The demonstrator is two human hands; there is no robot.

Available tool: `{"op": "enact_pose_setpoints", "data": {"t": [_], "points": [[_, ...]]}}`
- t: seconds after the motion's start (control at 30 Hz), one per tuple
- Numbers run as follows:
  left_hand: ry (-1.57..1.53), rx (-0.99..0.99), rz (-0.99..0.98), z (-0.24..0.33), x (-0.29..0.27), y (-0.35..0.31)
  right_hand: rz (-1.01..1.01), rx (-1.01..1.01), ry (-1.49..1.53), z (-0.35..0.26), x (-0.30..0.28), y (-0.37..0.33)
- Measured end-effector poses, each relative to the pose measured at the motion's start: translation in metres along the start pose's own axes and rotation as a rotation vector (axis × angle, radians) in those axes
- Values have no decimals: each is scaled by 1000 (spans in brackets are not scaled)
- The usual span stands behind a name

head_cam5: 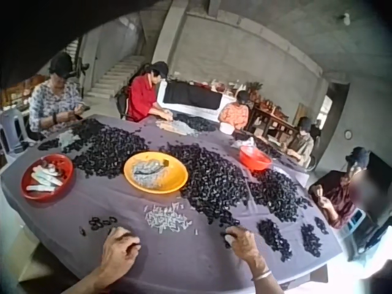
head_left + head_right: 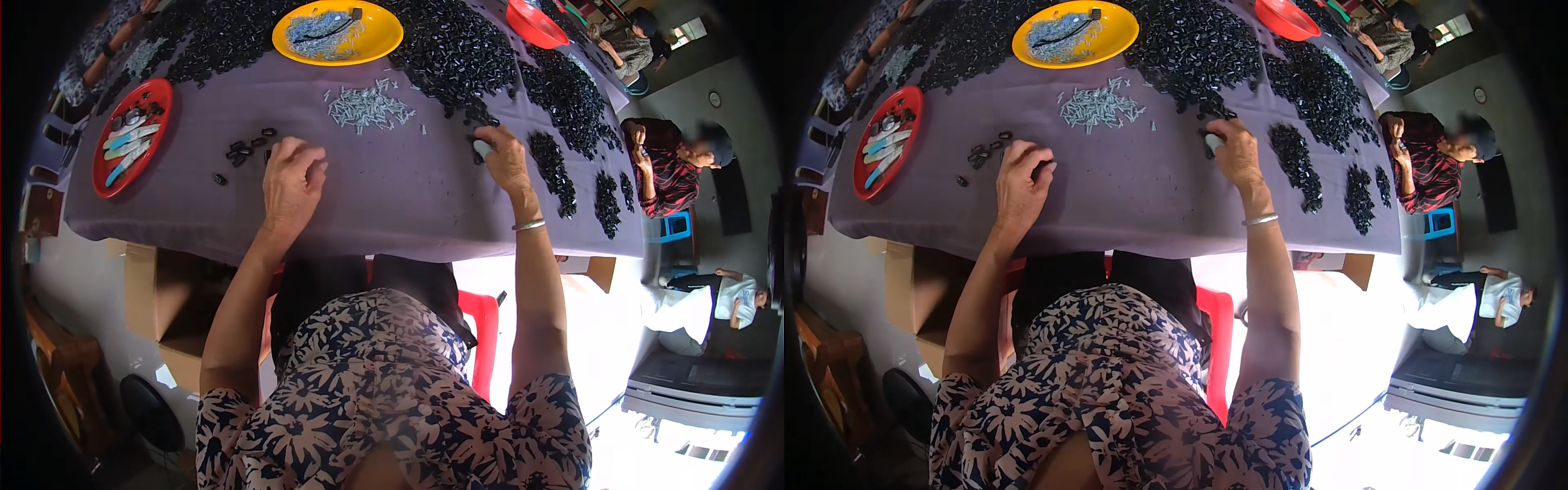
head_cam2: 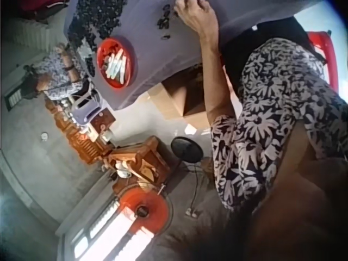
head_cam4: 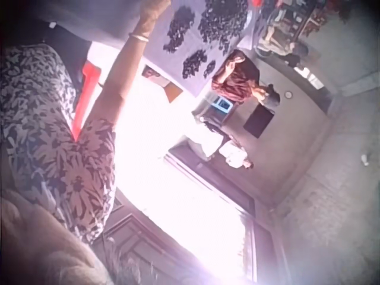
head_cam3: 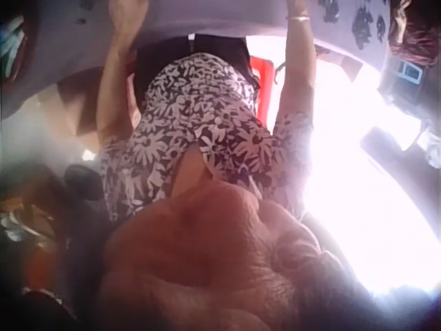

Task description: Assembling small plastic housings by manually inserting metal pins into them at a production table.

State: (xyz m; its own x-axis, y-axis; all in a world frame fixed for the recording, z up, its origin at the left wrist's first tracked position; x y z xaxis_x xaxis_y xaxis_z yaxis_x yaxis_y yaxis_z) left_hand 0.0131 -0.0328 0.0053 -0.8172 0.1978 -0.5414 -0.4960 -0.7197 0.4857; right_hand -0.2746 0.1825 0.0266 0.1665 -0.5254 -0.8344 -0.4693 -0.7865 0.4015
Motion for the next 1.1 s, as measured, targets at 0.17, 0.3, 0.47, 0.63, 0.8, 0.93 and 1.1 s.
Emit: {"op": "enact_pose_setpoints", "data": {"t": [0.17, 0.3, 0.47, 0.63, 0.8, 0.93, 1.1], "points": [[-15, -100, -93, -7, 0, 0, -59, -184, 87, -14, 4, -3], [-19, -107, -99, -5, 0, 1, 46, -171, 17, 7, -17, -7], [-87, -184, -151, -11, 1, 1, 147, 123, 240, 23, -29, 4], [-176, -214, -153, -14, 1, 3, 57, 158, 358, 29, -19, 5], [-206, -242, -150, -13, 1, 3, 47, 208, 322, 24, -8, 17], [-137, -188, -160, -15, 1, 2, -23, 241, 146, 6, -4, 30], [-109, -186, -183, -11, 0, 4, -85, 205, 3, 12, 8, 42]]}}
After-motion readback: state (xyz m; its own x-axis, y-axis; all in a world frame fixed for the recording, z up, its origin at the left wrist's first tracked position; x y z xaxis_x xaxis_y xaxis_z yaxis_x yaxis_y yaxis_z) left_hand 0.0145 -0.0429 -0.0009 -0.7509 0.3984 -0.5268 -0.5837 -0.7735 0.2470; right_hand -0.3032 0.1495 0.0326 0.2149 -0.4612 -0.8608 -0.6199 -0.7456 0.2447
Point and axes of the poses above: each hand's wrist, its own y-axis towards the middle knuckle, its own x-axis out of the palm, z = x × y, the point moved 1 cm from there along y, towards the middle knuckle, and after that the axes turned 14 degrees about -x, right-handed, at the moved point
